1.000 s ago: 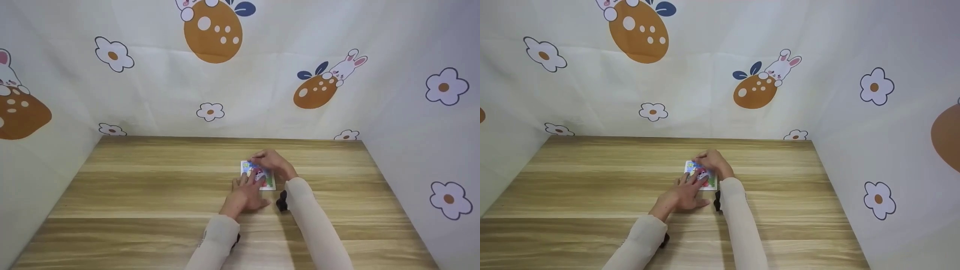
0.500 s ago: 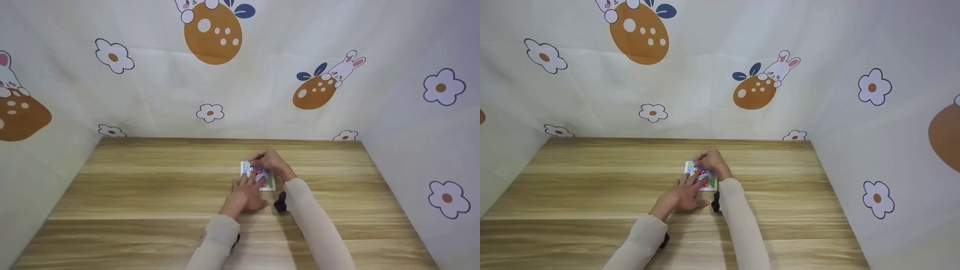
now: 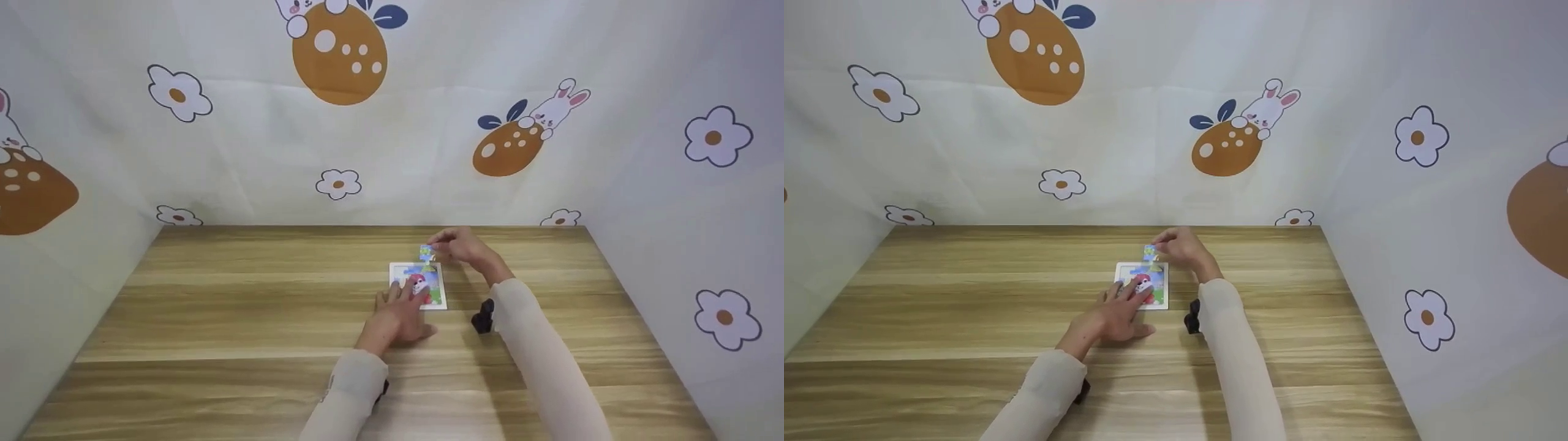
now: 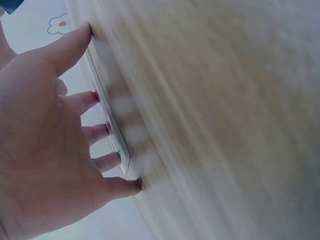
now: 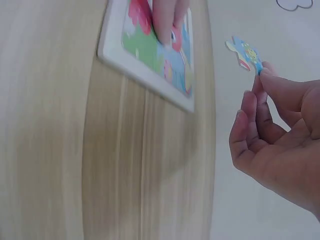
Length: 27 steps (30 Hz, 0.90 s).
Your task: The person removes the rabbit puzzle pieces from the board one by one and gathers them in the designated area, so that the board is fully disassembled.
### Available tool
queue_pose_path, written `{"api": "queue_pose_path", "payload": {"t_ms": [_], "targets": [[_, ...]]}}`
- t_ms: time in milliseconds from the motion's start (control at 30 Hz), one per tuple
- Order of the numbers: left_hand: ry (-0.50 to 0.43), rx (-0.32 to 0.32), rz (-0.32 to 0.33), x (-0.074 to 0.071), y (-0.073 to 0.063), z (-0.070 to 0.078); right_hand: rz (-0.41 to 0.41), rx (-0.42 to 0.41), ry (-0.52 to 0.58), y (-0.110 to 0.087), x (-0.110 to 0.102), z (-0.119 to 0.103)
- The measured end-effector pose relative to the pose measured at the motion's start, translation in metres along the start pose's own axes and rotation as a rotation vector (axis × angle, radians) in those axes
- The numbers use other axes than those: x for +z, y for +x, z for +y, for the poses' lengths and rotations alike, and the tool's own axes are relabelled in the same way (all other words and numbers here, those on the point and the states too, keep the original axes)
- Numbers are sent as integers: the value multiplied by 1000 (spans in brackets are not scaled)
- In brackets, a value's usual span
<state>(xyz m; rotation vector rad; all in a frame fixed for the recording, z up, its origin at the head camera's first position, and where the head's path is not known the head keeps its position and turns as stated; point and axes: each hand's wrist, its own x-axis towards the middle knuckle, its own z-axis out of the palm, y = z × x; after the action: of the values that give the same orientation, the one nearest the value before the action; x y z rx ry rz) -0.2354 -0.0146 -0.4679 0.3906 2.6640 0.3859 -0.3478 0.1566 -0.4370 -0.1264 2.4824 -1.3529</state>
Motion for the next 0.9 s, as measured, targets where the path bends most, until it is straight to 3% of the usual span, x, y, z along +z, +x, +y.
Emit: {"api": "queue_pose_path", "payload": {"t_ms": [400, 667, 900], "targets": [[-35, 2, 20, -1, -1, 1, 30, 6, -39, -8, -33, 34], [-19, 0, 26, -2, -1, 0, 50, 71, -149, -9, -30, 48], [1, 22, 37, -1, 0, -2, 82, 50, -176, -6, -23, 54]]}}
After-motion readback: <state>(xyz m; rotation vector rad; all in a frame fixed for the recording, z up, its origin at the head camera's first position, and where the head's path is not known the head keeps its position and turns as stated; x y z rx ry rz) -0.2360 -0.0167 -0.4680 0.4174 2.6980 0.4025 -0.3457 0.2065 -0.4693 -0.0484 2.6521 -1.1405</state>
